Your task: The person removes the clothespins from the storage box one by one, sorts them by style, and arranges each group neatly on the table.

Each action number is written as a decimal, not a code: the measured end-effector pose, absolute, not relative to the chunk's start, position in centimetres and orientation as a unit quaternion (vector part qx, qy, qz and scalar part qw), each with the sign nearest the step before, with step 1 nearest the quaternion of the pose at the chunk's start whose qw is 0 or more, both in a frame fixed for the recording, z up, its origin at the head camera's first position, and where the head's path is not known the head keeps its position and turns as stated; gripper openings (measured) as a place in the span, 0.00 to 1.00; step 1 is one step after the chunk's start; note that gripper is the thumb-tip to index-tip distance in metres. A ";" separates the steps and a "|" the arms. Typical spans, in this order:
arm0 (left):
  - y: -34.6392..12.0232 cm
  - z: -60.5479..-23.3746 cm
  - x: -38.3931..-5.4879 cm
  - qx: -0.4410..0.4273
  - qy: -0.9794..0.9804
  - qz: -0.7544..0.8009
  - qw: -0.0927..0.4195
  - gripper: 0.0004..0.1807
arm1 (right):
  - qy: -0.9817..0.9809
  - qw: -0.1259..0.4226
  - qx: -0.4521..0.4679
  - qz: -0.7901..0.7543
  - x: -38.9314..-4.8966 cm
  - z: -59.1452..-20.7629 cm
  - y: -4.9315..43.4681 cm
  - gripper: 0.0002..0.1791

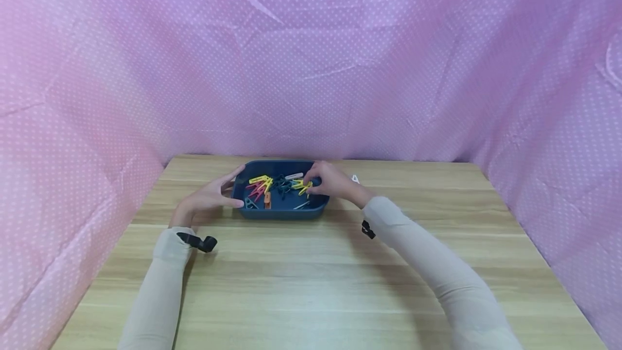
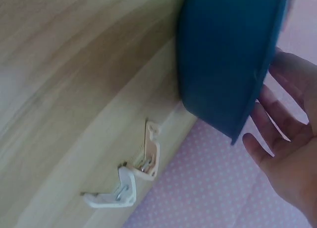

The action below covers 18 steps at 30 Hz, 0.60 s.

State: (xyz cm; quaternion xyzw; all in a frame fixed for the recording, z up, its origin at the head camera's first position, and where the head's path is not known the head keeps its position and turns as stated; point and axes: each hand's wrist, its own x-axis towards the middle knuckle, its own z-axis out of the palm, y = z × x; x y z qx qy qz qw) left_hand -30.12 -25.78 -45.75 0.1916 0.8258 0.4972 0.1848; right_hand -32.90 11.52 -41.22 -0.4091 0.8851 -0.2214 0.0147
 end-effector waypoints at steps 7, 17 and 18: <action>-25.7 -45.7 -30.1 0.183 0.824 0.502 0.189 0.59 | 0.882 0.060 -0.424 -0.194 -33.3 -42.2 10.6 0.07; -25.7 -45.8 -30.1 0.183 0.826 0.499 0.185 0.60 | 0.887 0.071 -0.429 -0.156 -33.1 -43.0 9.8 0.04; -25.7 -45.8 -30.1 0.182 0.826 0.500 0.186 0.60 | 0.888 0.069 -0.429 -0.152 -33.1 -43.1 9.8 0.04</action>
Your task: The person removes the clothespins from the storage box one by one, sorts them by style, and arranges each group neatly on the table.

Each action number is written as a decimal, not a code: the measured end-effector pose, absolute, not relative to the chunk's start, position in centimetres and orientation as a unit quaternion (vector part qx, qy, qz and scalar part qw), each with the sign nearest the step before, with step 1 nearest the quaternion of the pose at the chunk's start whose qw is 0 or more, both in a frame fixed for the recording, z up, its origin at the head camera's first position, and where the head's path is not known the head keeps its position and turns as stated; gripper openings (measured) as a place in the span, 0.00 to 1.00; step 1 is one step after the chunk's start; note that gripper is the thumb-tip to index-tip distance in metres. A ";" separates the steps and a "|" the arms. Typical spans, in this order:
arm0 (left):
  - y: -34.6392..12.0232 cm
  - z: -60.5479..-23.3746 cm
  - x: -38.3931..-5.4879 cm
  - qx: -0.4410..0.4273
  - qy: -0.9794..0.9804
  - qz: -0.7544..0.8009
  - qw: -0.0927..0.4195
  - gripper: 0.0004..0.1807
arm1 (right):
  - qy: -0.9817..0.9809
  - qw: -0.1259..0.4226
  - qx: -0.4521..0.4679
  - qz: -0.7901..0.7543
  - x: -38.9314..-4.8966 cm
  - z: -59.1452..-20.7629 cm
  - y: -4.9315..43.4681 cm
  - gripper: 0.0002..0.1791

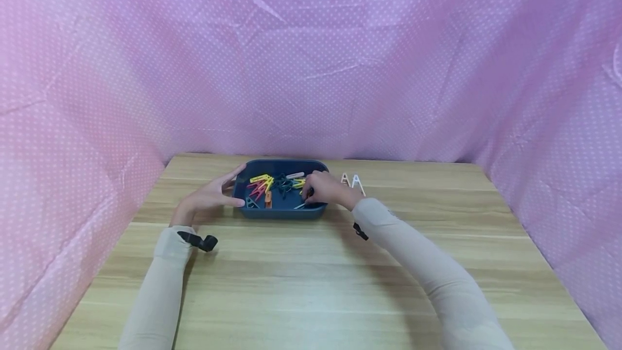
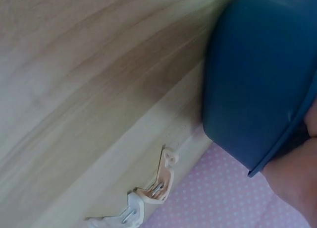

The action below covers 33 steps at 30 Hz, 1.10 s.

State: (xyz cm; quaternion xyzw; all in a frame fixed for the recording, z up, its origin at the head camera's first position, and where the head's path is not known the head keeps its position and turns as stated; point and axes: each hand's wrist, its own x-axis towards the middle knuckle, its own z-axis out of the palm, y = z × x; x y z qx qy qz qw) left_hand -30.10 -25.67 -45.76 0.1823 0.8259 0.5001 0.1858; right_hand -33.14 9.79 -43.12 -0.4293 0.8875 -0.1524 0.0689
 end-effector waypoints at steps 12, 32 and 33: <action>-25.6 -45.6 -30.1 0.183 0.825 0.501 0.185 0.59 | 0.908 0.037 -0.403 -0.107 -32.9 -42.9 9.4 0.04; -25.8 -45.9 -30.2 0.186 0.828 0.497 0.182 0.59 | 0.919 0.062 -0.376 -0.098 -32.8 -43.1 9.1 0.05; -25.8 -46.0 -30.3 0.187 0.828 0.497 0.181 0.59 | 0.920 0.061 -0.376 -0.095 -32.8 -43.1 9.1 0.05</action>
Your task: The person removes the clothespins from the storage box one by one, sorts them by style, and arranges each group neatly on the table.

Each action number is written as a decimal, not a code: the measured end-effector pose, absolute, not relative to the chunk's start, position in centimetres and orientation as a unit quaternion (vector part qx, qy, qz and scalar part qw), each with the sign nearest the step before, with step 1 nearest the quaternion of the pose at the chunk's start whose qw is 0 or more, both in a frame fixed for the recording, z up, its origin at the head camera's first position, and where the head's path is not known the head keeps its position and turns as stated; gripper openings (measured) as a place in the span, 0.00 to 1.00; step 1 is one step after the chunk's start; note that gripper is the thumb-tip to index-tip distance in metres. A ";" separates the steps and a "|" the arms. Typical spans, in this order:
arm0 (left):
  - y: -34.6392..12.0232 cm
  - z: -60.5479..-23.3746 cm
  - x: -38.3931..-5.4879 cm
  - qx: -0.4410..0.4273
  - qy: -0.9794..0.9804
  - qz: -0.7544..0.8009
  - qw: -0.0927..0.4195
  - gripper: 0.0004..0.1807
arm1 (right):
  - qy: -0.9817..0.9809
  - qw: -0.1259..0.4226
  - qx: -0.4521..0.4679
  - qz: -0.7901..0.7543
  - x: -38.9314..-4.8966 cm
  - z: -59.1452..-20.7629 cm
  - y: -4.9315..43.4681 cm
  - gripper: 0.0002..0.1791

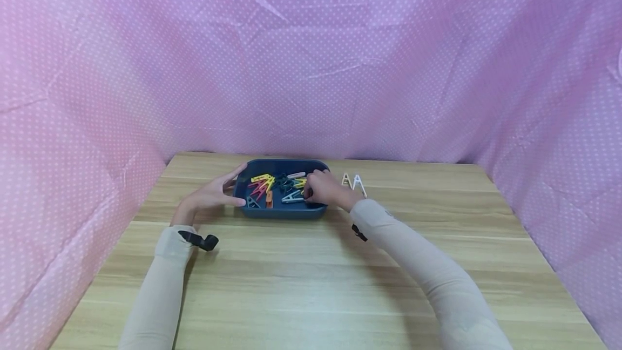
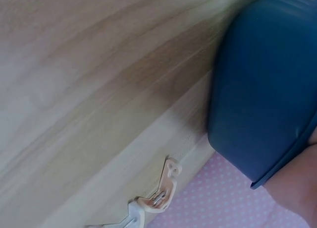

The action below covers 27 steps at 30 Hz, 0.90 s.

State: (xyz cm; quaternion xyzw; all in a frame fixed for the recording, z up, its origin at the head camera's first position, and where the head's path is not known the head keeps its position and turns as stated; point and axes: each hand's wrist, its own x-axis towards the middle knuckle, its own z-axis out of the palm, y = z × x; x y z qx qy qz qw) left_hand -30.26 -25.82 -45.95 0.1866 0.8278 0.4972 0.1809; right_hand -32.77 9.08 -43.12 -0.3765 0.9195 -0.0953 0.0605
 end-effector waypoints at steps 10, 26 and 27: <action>-25.7 -45.7 -30.0 0.185 0.827 0.498 0.186 0.59 | 0.918 0.037 -0.377 -0.118 -32.5 -43.5 9.4 0.03; -25.8 -45.8 -29.7 0.186 0.827 0.499 0.180 0.59 | 0.906 -0.033 -0.384 -0.174 -31.5 -42.4 10.2 0.03; -25.8 -45.8 -29.7 0.186 0.826 0.500 0.180 0.59 | 0.905 -0.036 -0.385 -0.177 -31.4 -42.2 10.3 0.03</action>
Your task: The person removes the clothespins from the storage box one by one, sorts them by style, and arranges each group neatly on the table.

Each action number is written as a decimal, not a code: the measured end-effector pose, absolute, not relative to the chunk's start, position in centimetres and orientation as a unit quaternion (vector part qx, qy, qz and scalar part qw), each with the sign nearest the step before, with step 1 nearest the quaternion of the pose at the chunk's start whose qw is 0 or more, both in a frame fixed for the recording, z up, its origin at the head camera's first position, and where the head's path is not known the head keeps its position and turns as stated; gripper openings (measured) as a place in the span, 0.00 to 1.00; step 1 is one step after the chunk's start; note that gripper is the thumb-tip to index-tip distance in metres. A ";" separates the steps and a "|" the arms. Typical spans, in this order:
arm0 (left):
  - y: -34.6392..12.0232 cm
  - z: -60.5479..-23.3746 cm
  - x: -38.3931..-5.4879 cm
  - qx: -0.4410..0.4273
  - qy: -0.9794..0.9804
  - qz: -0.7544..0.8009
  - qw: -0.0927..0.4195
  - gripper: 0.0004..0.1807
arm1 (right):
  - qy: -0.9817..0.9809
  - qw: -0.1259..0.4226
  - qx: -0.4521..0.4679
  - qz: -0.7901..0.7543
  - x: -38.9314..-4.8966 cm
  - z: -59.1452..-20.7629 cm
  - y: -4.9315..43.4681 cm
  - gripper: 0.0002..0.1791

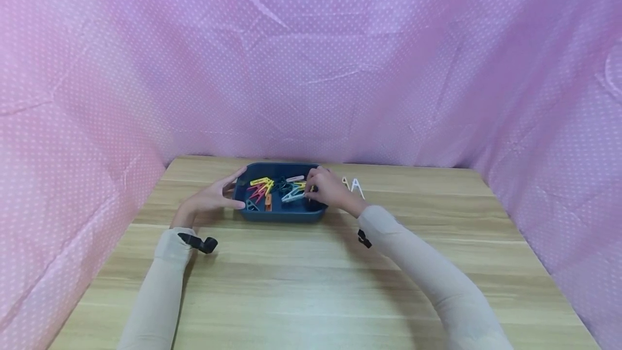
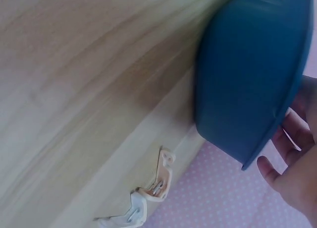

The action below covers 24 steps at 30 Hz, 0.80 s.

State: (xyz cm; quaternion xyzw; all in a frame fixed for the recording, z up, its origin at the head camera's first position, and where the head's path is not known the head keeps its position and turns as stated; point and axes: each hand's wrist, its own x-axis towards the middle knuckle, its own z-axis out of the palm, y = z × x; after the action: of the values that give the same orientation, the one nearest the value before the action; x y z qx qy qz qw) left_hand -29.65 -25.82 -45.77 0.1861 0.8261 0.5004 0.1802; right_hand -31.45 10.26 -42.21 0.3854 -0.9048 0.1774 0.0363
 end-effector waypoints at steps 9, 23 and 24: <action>-25.8 -46.0 -29.7 0.184 0.825 0.500 0.187 0.58 | -0.896 0.097 0.371 0.221 -31.4 -42.4 11.6 0.05; -25.7 -45.9 -29.9 0.182 0.820 0.510 0.188 0.58 | -0.877 0.175 0.348 0.281 -31.0 -41.5 15.0 0.06; -25.8 -45.9 -29.9 0.182 0.820 0.510 0.188 0.59 | -0.879 0.176 0.342 0.281 -30.9 -41.5 15.4 0.06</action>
State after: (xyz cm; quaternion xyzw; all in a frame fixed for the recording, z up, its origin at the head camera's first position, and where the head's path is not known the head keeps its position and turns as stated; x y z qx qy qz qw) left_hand -29.91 -25.75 -45.88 0.1819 0.8196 0.5097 0.1879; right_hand -30.93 15.40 -41.45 0.3422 -0.8791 0.2809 0.1764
